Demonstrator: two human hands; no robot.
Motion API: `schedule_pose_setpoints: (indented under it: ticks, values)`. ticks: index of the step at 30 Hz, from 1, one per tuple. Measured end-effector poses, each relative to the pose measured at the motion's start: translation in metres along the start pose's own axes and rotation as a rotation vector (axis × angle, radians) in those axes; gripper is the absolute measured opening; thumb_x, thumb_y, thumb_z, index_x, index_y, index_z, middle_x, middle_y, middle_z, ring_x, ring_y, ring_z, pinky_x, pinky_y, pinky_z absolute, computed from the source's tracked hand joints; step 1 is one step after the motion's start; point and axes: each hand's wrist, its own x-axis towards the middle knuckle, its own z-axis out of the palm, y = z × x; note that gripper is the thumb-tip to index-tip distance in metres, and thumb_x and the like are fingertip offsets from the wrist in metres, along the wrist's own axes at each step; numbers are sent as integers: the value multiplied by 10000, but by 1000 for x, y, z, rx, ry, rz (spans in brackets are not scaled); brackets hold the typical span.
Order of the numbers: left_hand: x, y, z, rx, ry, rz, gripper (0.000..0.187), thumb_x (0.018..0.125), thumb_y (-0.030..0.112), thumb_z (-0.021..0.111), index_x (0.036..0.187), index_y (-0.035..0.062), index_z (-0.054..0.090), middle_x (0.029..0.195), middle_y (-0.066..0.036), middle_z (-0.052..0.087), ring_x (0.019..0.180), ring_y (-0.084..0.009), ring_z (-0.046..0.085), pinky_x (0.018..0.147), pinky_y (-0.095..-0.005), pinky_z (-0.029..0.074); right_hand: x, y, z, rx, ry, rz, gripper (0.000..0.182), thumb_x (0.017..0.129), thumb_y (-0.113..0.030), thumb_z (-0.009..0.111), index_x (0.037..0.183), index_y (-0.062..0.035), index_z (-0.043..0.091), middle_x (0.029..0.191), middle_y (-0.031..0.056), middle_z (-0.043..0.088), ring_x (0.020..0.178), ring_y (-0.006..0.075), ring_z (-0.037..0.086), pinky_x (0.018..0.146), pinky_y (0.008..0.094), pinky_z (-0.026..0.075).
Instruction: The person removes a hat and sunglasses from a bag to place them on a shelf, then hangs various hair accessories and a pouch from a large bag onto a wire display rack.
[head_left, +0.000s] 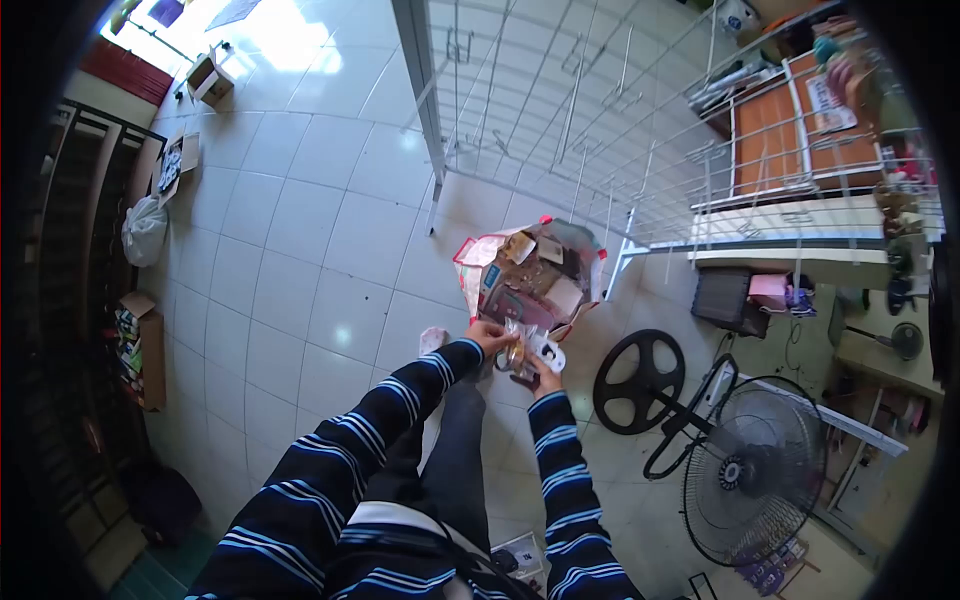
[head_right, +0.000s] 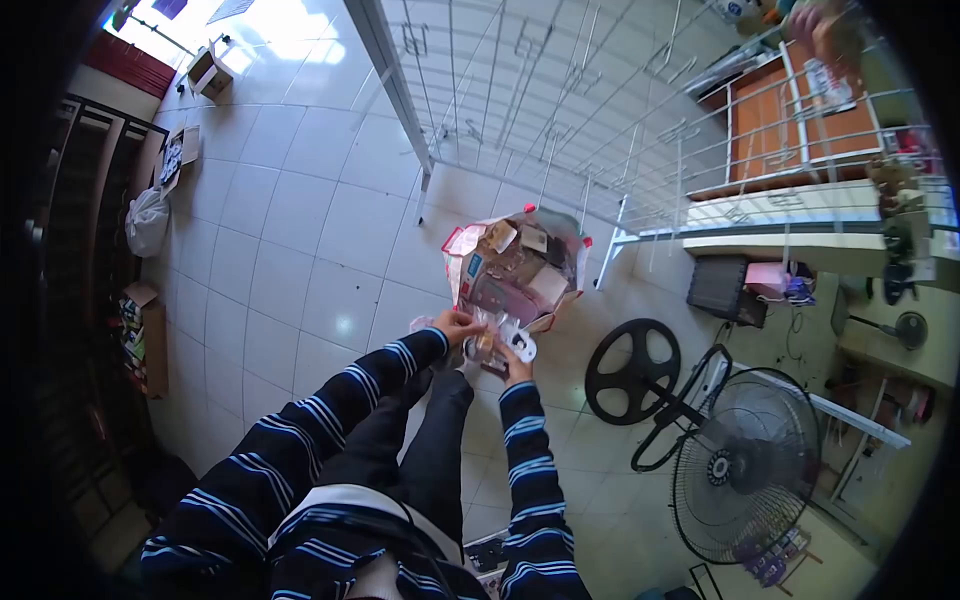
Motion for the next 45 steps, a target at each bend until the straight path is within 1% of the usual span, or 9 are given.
schedule_pose_setpoints:
  ticks: [11,13,18,23,25,30,35,38,45]
  values:
    - [109,-86,19,97,267,104,260,650,251,616,749,11,598,623,-60,571,600,-120,531,577,-250,418,148,20,-45,-92,-21,-14,313,594,-30,671,869,-64,525,770,64,572,592,190,569,398,316,464]
    - [113,-93,23,113,238,25,261,634,293,593,748,59,617,683,-139,584,657,-267,568,624,-327,439,157,22,-48,-184,73,-36,320,570,-50,694,847,-35,535,716,56,574,577,183,567,436,319,466]
    - [123,-97,12,526,359,41,264,641,226,580,874,101,575,817,-130,577,736,-291,551,683,-360,433,204,-4,-39,-765,368,-817,366,548,-184,722,822,-12,550,739,87,590,638,152,564,566,277,448]
    - [121,-97,5,449,358,68,344,652,199,586,977,102,529,888,-125,571,693,-263,570,681,-338,437,274,-34,27,-729,277,-579,388,606,-218,691,865,20,526,626,102,585,472,137,551,410,219,433]
    - [115,-96,6,259,331,72,333,639,193,576,943,63,537,895,-137,562,832,-290,528,730,-352,417,293,-29,36,-784,420,-663,301,576,-185,670,793,-6,563,579,94,580,554,196,580,538,262,446]
    - [99,-90,-3,153,363,159,345,691,219,573,978,33,528,907,-118,575,742,-239,576,670,-307,441,234,-36,26,-366,188,-524,106,688,-10,554,782,17,513,637,88,571,448,144,546,318,232,407]
    - [85,-67,-6,-90,460,147,360,714,228,592,996,16,520,865,-76,593,582,-114,553,490,-233,449,135,-14,-7,-138,16,-302,185,736,-118,555,901,-87,478,756,18,549,593,131,569,429,202,442]
    - [66,-44,-4,-554,215,49,374,722,260,598,952,-25,526,728,-61,573,449,-92,498,376,-212,397,78,5,-5,-231,-93,-149,302,730,-113,552,1009,-75,445,858,36,553,713,128,558,499,242,476]
    - [67,-70,3,-43,130,156,287,728,232,588,859,-23,580,624,-41,571,474,-68,500,420,-221,410,82,11,-12,-283,-260,-115,333,709,-91,589,1011,-38,458,855,53,563,752,98,541,641,235,458]
